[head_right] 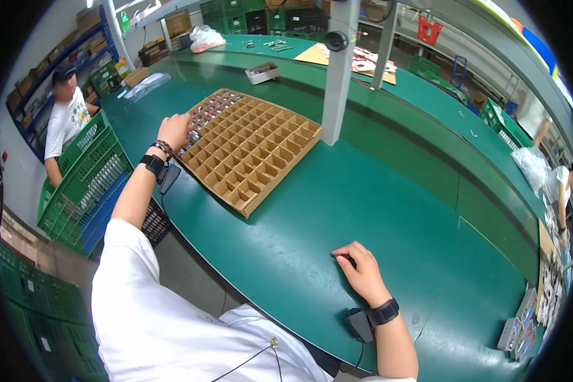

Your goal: The person picks up a speaker from a tray, fits it into a plastic housing, and plugs its wire into a circuit board before placing the assembly on a conveyor belt. They then repeat the process by picking up another speaker and connecting it to a new assembly.

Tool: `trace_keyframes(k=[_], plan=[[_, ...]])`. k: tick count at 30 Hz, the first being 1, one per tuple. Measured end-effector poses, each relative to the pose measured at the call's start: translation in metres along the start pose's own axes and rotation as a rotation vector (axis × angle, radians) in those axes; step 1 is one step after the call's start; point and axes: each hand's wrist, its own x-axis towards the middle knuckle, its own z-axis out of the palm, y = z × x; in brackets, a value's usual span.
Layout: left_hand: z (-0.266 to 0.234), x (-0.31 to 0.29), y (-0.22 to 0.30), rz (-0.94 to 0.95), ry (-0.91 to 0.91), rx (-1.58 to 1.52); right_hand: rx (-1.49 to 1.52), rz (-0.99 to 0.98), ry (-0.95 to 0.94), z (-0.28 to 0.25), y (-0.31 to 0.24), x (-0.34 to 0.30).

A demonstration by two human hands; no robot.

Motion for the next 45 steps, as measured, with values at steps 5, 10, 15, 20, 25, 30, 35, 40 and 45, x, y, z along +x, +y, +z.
trace_keyframes(k=[5,10,15,20,25,30,35,40,45], plan=[[-0.057,0.012,0.036,0.002,0.149,-0.228,-0.056,-0.044,0.024,0.000,-0.004,0.001],[-0.115,-0.014,0.130,0.205,0.267,-0.690,0.041,-0.029,0.182,0.014,-0.009,-0.006],[-0.142,-0.045,0.225,0.720,0.383,-0.653,0.097,-0.032,0.198,0.016,-0.012,-0.004],[-0.142,-0.056,0.297,0.963,0.497,-0.932,0.270,-0.124,0.297,0.014,-0.009,-0.004],[-0.107,-0.054,0.339,0.906,0.335,-1.229,0.241,-0.114,0.373,0.010,0.003,-0.004],[-0.081,-0.066,0.350,0.751,0.337,-1.444,0.675,0.011,0.197,0.008,0.012,0.001],[-0.070,-0.068,0.346,0.678,0.190,-1.507,0.615,0.143,0.157,0.012,0.017,0.001],[-0.070,-0.075,0.346,0.662,-0.024,-1.688,0.534,0.032,0.126,0.014,0.012,-0.001],[-0.068,-0.076,0.343,0.718,-0.088,-1.878,0.683,0.096,0.068,0.012,0.009,0.001]])
